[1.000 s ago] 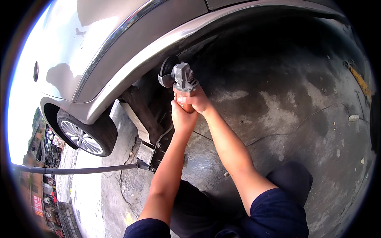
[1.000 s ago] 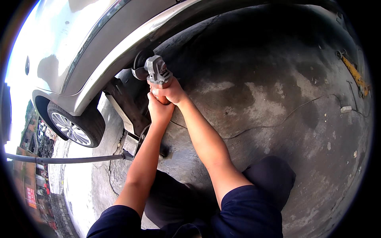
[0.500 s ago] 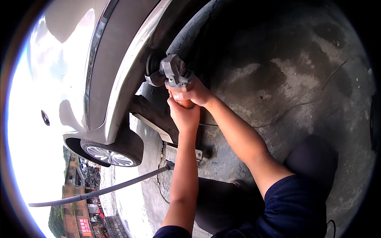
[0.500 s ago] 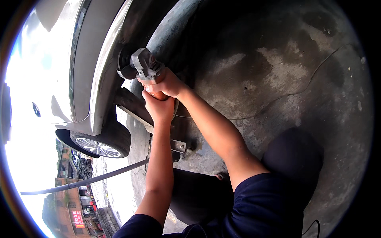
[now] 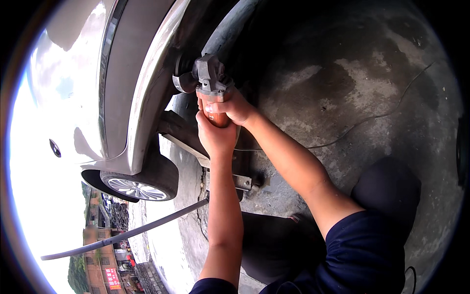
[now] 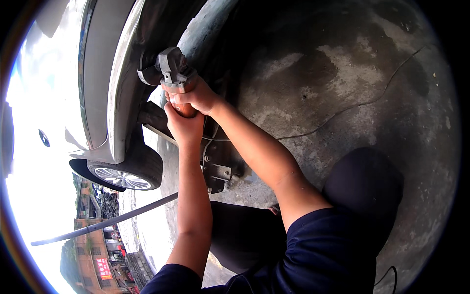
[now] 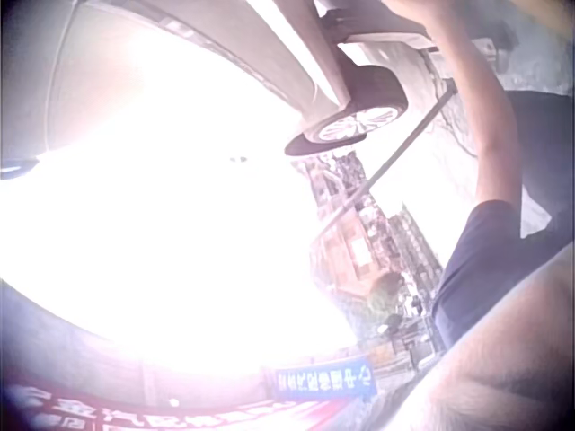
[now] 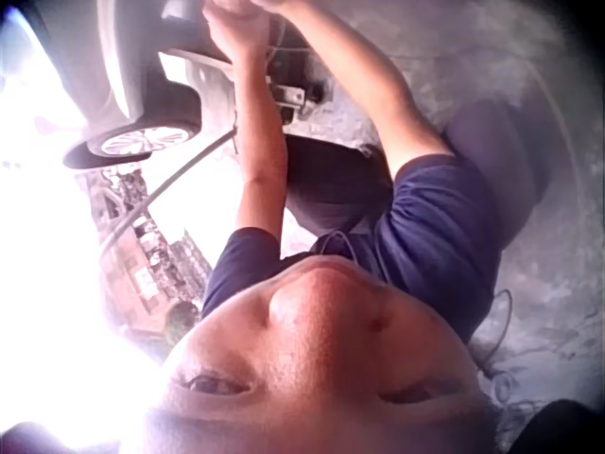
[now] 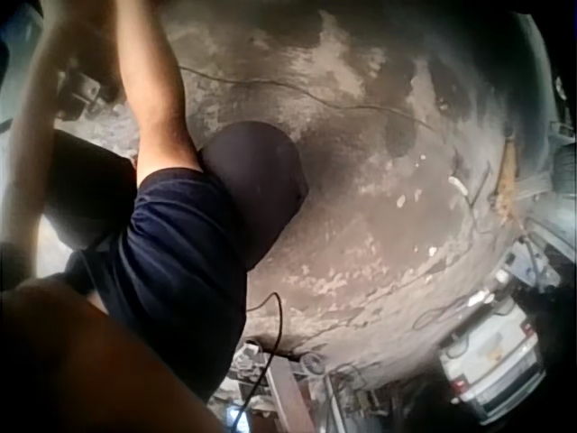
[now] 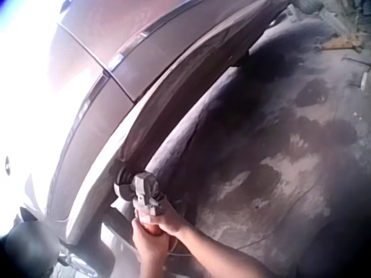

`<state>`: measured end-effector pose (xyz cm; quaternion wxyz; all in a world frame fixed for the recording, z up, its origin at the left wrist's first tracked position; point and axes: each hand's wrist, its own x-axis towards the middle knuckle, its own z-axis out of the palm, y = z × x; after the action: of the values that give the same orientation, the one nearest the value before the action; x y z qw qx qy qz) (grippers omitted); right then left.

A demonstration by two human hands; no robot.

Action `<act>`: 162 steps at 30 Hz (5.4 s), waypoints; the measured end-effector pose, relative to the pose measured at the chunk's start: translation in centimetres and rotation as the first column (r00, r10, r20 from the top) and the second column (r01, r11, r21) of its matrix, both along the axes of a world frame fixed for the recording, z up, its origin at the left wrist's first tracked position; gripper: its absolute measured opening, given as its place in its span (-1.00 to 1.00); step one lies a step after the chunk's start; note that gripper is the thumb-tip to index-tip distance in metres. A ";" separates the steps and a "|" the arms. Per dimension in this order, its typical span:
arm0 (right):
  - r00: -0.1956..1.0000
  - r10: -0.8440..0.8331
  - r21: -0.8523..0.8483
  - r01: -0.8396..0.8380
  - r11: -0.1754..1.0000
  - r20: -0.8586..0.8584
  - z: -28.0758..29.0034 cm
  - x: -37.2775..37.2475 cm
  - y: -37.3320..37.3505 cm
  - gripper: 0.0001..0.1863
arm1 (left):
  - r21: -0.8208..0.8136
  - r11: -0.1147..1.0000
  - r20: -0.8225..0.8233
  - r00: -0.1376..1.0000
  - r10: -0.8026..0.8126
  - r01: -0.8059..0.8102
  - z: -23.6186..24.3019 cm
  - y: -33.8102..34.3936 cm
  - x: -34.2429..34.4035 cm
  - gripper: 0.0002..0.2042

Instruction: The person uses an angle grinder to smooth the lower side panel of a silver car. The car is elevated on a jack, and the person kneels on the ground while operating the tool along the vehicle's body.

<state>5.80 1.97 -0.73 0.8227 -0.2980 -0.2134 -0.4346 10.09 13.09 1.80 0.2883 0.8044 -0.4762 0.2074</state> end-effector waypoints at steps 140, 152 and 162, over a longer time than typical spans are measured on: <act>0.813 -0.460 -0.372 0.329 0.868 -0.356 2.3 -5.1 -1.3 -0.55 | -0.336 0.916 -0.288 0.901 -0.323 0.221 -1.8 -4.0 -3.6 -0.43; 0.854 -0.409 -0.320 0.309 0.896 -0.322 2.0 -4.4 -1.0 -0.65 | -0.308 0.939 -0.359 0.895 -0.266 0.155 -1.7 -3.0 -4.4 -0.46; 0.857 -0.339 -0.253 0.254 0.933 -0.388 0.7 -4.8 -1.6 -0.59 | -0.225 0.964 -0.404 0.886 -0.225 0.142 -2.1 -3.2 -4.5 -0.45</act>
<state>0.95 0.39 0.02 0.7392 -0.4932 -0.0213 -0.4581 5.59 9.86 -0.28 0.4788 0.7503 -0.4539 0.0425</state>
